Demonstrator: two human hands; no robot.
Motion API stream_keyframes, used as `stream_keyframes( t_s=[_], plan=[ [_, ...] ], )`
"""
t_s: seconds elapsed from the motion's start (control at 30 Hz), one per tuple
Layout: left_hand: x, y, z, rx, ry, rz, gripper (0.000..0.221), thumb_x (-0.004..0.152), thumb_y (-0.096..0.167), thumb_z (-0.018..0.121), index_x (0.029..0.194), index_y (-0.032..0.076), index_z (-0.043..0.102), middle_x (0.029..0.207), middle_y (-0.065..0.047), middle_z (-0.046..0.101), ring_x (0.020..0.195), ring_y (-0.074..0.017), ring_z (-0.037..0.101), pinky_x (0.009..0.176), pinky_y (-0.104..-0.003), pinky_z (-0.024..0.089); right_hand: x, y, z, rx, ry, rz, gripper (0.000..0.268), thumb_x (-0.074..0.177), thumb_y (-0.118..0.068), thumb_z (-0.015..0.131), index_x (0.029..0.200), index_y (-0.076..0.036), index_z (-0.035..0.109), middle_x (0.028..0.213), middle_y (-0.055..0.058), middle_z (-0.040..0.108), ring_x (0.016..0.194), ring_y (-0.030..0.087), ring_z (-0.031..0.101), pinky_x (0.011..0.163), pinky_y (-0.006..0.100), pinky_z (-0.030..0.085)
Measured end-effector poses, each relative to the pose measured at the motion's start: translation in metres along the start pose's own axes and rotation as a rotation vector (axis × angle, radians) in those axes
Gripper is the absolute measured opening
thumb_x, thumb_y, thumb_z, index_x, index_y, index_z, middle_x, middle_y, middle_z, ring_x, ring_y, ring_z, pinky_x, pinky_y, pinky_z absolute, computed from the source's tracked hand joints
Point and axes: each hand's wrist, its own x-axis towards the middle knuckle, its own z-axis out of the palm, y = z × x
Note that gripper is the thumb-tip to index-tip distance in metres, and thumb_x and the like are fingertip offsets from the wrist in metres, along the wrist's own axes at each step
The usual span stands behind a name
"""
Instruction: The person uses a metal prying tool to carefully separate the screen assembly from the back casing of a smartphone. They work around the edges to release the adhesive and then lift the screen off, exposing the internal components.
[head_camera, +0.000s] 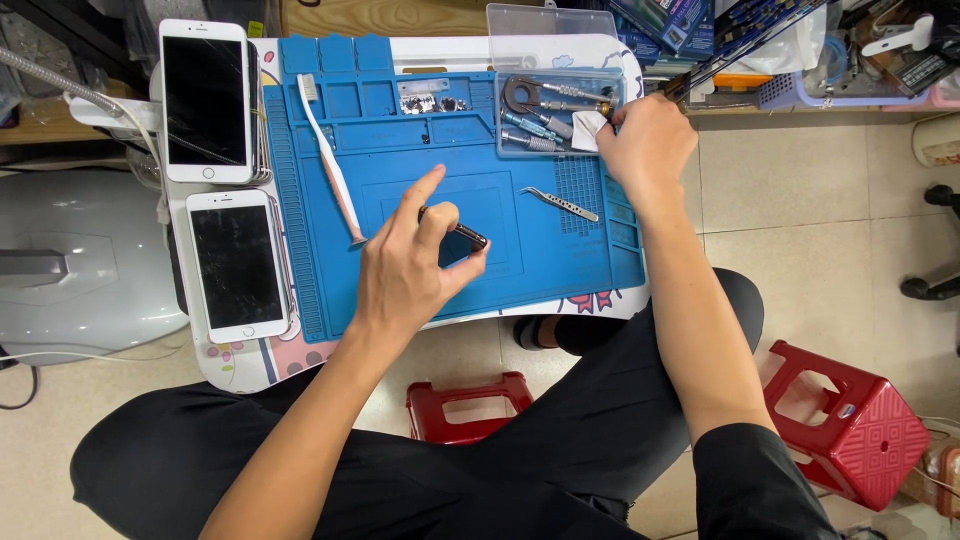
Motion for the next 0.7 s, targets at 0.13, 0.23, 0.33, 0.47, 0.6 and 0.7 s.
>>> stream_keyframes(
  t_s=[0.13,0.23,0.33,0.47,0.6,0.7],
  plan=[
    [0.0,-0.002,0.001,0.014,0.005,-0.013,0.055,0.086,0.027,0.093,0.108,0.013,0.044,0.146,-0.024,0.061,0.073,-0.0279,0.068,0.054,-0.037,0.055,0.0,-0.001,0.011,-0.057,0.02,0.007,0.015,0.09,-0.035,0.078,0.09,-0.022,0.087,0.089,0.01,0.072,0.071,0.037,0.072,0.048,0.046,0.053],
    [-0.001,-0.001,0.001,0.027,0.008,-0.02,0.056,0.088,0.03,0.092,0.107,0.013,0.043,0.146,-0.024,0.062,0.07,-0.0275,0.066,0.05,-0.035,0.053,0.0,-0.001,0.027,-0.141,0.093,-0.045,0.02,0.093,-0.019,0.07,0.076,-0.012,0.078,0.082,0.01,0.066,0.06,0.036,0.069,0.043,0.043,0.047],
    [-0.002,-0.001,0.003,0.034,0.029,-0.012,0.055,0.087,0.027,0.092,0.107,0.013,0.043,0.144,-0.023,0.062,0.078,-0.0303,0.069,0.055,-0.039,0.057,0.004,0.002,0.034,-0.232,0.185,-0.078,0.017,0.089,-0.011,0.067,0.075,-0.008,0.077,0.08,0.008,0.065,0.051,0.032,0.066,0.04,0.038,0.045],
    [-0.005,-0.002,0.0,0.043,0.038,-0.009,0.058,0.087,0.029,0.094,0.11,0.014,0.042,0.14,-0.02,0.063,0.077,-0.0275,0.067,0.052,-0.037,0.056,0.005,0.018,0.027,-0.214,0.3,-0.097,0.009,0.074,-0.017,0.07,0.074,-0.008,0.068,0.078,0.008,0.061,0.047,0.03,0.062,0.038,0.037,0.044],
    [-0.004,-0.005,-0.001,0.045,0.068,0.023,0.061,0.085,0.028,0.095,0.111,0.013,0.042,0.135,-0.019,0.064,0.077,-0.0268,0.067,0.052,-0.035,0.057,-0.003,0.013,-0.008,-0.122,0.453,-0.086,0.008,0.096,-0.014,0.064,0.093,-0.01,0.058,0.068,0.005,0.064,0.051,0.033,0.067,0.038,0.045,0.049],
    [-0.004,-0.008,0.003,0.102,0.078,0.086,0.062,0.085,0.031,0.096,0.108,0.013,0.041,0.134,-0.018,0.065,0.07,-0.022,0.062,0.051,-0.032,0.053,-0.024,0.003,-0.054,0.316,0.309,-0.082,0.003,0.103,-0.007,0.059,0.1,-0.007,0.058,0.074,0.014,0.069,0.059,0.042,0.064,0.049,0.054,0.043]
  ],
)
